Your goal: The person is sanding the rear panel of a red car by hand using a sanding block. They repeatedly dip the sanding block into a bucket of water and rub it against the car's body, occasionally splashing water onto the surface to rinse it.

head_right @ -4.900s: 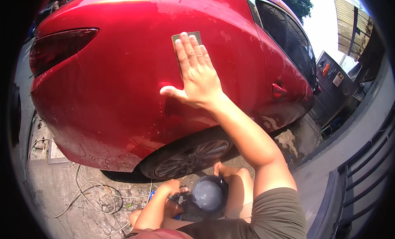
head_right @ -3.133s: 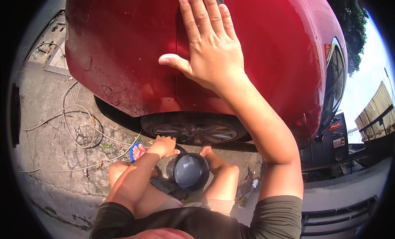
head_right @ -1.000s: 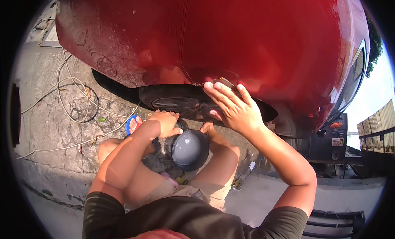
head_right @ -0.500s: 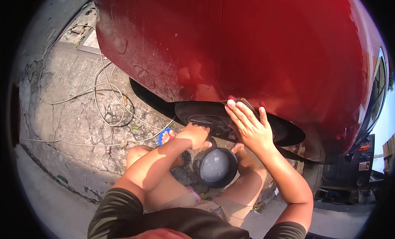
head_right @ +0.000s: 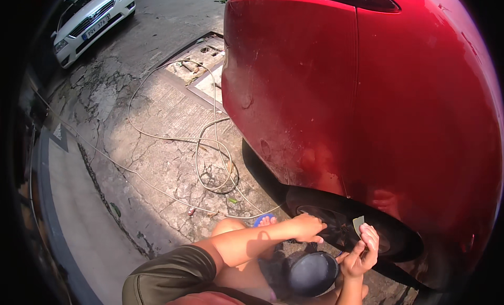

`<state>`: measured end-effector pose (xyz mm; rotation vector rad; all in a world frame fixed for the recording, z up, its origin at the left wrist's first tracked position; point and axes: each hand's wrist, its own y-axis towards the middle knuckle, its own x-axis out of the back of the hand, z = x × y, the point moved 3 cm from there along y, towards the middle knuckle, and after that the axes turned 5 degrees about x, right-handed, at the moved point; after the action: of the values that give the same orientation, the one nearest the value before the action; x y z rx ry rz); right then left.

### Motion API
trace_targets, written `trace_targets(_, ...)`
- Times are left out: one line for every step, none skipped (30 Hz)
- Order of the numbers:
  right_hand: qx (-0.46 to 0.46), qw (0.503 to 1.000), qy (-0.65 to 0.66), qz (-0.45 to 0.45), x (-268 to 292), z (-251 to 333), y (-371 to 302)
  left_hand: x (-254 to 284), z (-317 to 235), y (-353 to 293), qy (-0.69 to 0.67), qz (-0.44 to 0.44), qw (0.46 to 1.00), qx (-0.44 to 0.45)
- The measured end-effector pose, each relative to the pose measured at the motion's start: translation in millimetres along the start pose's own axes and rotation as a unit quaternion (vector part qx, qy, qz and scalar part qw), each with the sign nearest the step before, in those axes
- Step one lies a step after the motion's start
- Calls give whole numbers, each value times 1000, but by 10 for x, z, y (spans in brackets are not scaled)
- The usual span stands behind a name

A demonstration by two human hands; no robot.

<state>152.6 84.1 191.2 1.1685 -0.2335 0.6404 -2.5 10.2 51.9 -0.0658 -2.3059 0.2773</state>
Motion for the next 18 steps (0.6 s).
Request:
trace_targets(-123, 989, 66, -42, -181, 51, -185, -15, -51, 4, 9, 27, 1000, 12)
trace_targets(-244, 958, 126, -84, -314, 63, -374, -16, -125, 31, 19, 53, 998, 21)
trace_targets(-290, 945, 130, -72, -412, 9, -544, -19, -166, 84, 32, 79, 996, 30)
trace_targets(-317, 941, 103, -52, -498, 61, -575, -120, -168, 144, 22, 71, 996, 57)
trace_targets(-255, 965, 55, -28, -537, 116, -501, -221, -149, 192, 51, 93, 994, 36)
trace_targets(-194, 981, 5, -6, -572, 227, -279, -298, -159, 211, 80, 118, 990, 11)
trace_targets(-171, 985, 16, 13, -576, 237, -118, -350, -197, 242, 114, 136, 984, 23)
trace_targets(-151, 988, 20, 27, -533, 201, 29, -403, -275, 279, 150, 157, 976, 27)
trace_targets(-87, 996, -1, 27, -487, 184, 234, -337, -331, 278, 123, 197, 972, 27)
trace_targets(-34, 998, -33, 44, -433, 162, 435, -304, -394, 267, 124, 203, 971, 2)
trace_targets(16, 997, -54, 51, -372, 55, 585, -291, -465, 268, 130, 188, 974, 4)
trace_targets(140, 977, -149, 54, -293, 71, 831, -276, -480, 265, 138, 172, 975, 13)
trace_targets(189, 957, -211, 56, -202, 109, 1007, -293, -490, 289, 131, 151, 980, 11)
trace_targets(220, 935, -276, 31, -89, 30, 1103, -336, -522, 345, 124, 132, 983, 7)
trace_targets(225, 929, -293, 19, 12, -42, 1150, -321, -548, 357, 117, 114, 987, 2)
trace_targets(230, 923, -309, 7, 56, -74, 1159, -310, -563, 373, 124, 116, 985, 1)
trace_targets(234, 919, -317, 16, 16, -51, 1126, -308, -603, 388, 131, 119, 984, -1)
trace_targets(238, 915, -326, 23, -15, -26, 1083, -270, -669, 382, 140, 123, 983, -4)
